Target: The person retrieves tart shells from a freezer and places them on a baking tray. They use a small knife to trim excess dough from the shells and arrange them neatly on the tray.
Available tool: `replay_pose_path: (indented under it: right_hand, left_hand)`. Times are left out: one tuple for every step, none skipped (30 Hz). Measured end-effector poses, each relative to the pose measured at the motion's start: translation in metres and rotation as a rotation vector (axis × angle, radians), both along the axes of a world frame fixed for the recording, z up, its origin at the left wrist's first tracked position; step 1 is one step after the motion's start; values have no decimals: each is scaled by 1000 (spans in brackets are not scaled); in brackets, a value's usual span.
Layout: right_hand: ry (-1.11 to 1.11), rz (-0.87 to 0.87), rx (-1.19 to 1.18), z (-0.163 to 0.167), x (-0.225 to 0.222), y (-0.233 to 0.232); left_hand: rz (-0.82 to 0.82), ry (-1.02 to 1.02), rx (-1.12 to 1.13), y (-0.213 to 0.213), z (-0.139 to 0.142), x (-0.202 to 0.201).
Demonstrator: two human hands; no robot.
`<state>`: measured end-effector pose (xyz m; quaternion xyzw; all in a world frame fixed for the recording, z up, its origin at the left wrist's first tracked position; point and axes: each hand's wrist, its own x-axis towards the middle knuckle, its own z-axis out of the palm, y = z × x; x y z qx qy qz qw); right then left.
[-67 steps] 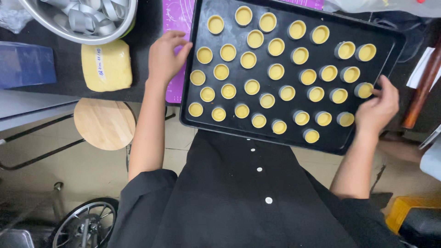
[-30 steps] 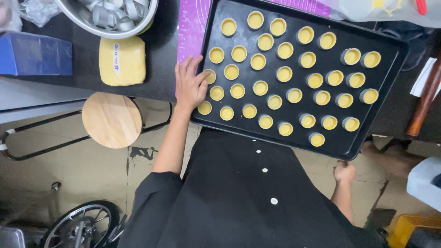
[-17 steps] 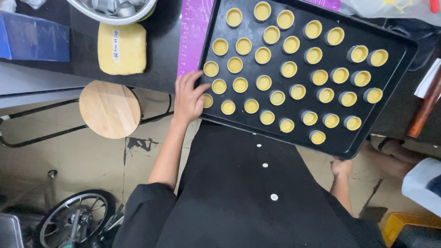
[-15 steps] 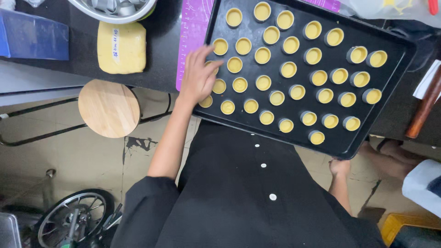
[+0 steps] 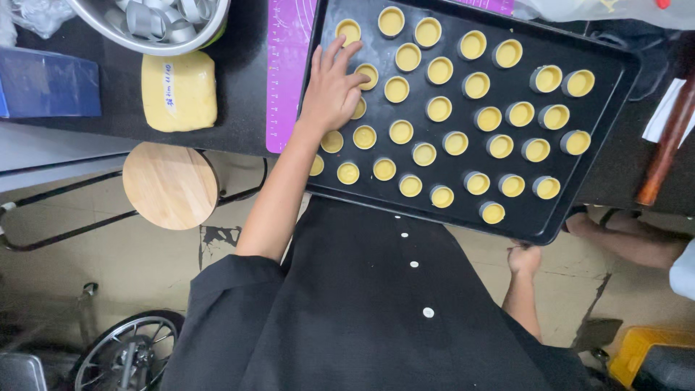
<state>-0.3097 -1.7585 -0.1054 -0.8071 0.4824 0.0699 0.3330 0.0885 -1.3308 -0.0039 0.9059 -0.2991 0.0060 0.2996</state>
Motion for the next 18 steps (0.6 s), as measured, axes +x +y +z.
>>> replay_pose_path:
  right_hand:
    - [76, 46, -44, -1, -1, 0]
    - [149, 93, -88, -1, 0, 0]
    - [223, 138, -135, 0, 2, -1]
    - [149, 115, -118, 2, 3, -4]
    - [68, 89, -97, 4, 5, -5]
    - [-13, 63, -75, 6, 8, -6]
    - [38, 143, -110, 7, 12, -7]
    - [93, 227, -147, 10, 15, -9]
    - [147, 308, -182, 11, 17, -9]
    - [111, 316, -209, 12, 19, -10]
    - [71, 326, -235, 12, 22, -9]
    - [25, 335, -263, 12, 24, -9]
    - [-58, 345, -223, 11, 27, -9]
    - [-139, 354, -179, 11, 28, -8]
    - [-215, 359, -136, 11, 29, -8]
    - [-184, 360, -155, 11, 29, -7]
    - [-155, 360, -176, 11, 30, -7]
    - [-132, 361, -199, 12, 30, -7]
  left_hand:
    - [-15, -26, -4, 4, 2, -5]
    - [0, 6, -17, 9, 4, -9]
    - [13, 38, -35, 13, 7, -16]
    - [26, 67, -55, 16, 8, -23]
    - [41, 75, -38, 20, 10, -31]
    - [54, 83, -20, 24, 12, -42]
    - [72, 99, -1, 27, 12, -52]
    - [75, 87, -9, 29, 11, -59]
    - [76, 73, -16, 31, 10, -65]
    - [78, 65, -26, 33, 9, -73]
    - [110, 69, -56, 39, 11, -84]
    - [140, 68, -89, 49, 14, -94]
    - [168, 63, -119, 57, 18, -101]
    - [164, 71, -73, 63, 21, -106]
    - [158, 84, -28, 66, 24, -111]
    - [150, 105, 15, 67, 27, -114]
    - [119, 115, -21, 63, 28, -110]
    - [90, 118, -59, 55, 27, -97]
